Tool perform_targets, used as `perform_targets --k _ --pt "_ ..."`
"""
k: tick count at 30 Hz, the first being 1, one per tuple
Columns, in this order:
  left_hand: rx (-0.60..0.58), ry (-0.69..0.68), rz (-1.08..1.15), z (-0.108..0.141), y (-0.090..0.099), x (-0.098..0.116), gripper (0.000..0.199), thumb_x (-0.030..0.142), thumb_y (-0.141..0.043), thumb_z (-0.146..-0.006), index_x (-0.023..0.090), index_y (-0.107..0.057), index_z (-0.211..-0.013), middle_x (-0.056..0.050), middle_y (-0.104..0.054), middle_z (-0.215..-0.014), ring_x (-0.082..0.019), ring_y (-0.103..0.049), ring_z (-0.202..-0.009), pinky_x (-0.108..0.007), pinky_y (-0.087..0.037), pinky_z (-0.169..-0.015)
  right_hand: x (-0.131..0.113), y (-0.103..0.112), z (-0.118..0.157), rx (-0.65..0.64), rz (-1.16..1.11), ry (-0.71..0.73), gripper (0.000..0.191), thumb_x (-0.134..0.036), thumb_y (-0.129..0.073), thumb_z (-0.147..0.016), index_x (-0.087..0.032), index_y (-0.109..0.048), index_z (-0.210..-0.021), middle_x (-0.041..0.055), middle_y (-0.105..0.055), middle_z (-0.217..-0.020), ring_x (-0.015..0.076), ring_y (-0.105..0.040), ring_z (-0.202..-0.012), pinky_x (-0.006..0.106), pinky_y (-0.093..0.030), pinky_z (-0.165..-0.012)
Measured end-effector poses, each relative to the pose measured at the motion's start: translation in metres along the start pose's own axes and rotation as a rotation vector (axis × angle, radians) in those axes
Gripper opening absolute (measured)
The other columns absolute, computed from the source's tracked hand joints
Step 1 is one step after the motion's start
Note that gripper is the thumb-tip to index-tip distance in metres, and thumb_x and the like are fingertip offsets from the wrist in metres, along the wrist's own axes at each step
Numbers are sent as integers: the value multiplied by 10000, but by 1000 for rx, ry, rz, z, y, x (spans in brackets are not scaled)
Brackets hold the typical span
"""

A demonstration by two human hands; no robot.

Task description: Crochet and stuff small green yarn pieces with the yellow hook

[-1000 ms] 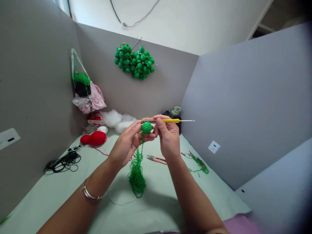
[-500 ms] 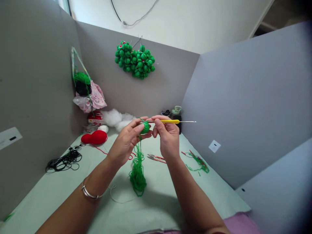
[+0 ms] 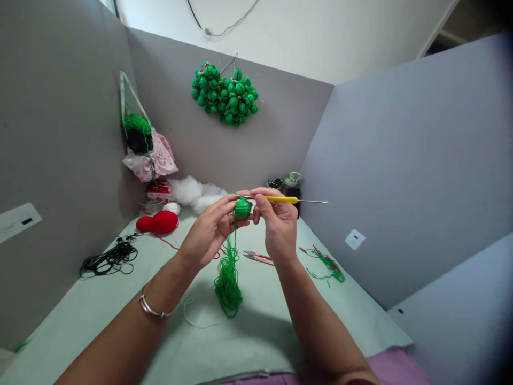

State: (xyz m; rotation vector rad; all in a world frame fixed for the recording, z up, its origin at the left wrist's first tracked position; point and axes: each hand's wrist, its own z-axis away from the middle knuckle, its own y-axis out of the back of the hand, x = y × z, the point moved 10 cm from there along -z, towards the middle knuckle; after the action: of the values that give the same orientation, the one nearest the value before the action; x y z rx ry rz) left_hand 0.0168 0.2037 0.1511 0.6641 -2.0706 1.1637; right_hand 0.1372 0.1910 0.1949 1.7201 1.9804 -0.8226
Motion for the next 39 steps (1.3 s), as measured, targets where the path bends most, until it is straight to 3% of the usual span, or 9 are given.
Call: perform_targets --k 9,16,22,27,31,35,39 --pt "-13 34 -34 2 -3 1 267 258 -740 -922 159 -762 -1169 -79 -796 -1060 -169 -746 -903 -262 -581 -849 -2 1 1 23 33 -19 82 -306 -709 -934 -253 -772 -931 -22 -752 -834 73 -524 -536 232 -498 -514" --pt "-79 18 8 1 -8 -1 310 380 -598 -1019 133 -774 -1084 -109 -805 -914 -183 -738 -781 -307 -585 -793 -1 1 2 17 19 -46 84 -313 -698 -945 -268 -769 -941 -10 -791 -911 86 -589 -610 225 -509 -534" --pt "-44 -33 -135 2 -4 5 301 380 -663 -985 178 -754 -1189 -93 -775 -1098 -172 -719 -890 -271 -579 -785 -7 0 2 7 40 10 86 -280 -689 -958 -260 -772 -953 -12 -786 -912 61 -519 -529 232 -480 -519" --pt "39 -55 -210 3 2 8 357 303 -803 -868 175 -732 -1194 -84 -749 -1110 -167 -729 -834 -279 -589 -735 -20 -4 5 13 143 67 85 -273 -686 -956 -253 -768 -948 -8 -738 -830 91 -551 -576 242 -520 -549" --pt "43 -108 -232 3 1 12 468 311 -804 -866 166 -678 -1292 -60 -752 -990 -152 -717 -751 -289 -596 -720 -20 -8 9 -5 155 70 100 -301 -681 -966 -246 -764 -957 6 -753 -893 90 -545 -583 247 -520 -553" --pt "31 -138 -270 6 0 14 522 337 -771 -898 162 -631 -1370 -16 -714 -818 -144 -680 -657 -284 -575 -669 -19 -11 12 -43 154 73 122 -291 -665 -985 -249 -779 -973 -10 -709 -836 74 -507 -553 243 -468 -530" --pt "0 -153 -302 6 -1 13 368 350 -701 -960 204 -708 -1298 -63 -748 -1069 -173 -706 -914 -301 -573 -855 -24 -8 12 -13 175 99 123 -301 -668 -981 -257 -782 -966 1 -736 -883 82 -526 -570 247 -492 -536"
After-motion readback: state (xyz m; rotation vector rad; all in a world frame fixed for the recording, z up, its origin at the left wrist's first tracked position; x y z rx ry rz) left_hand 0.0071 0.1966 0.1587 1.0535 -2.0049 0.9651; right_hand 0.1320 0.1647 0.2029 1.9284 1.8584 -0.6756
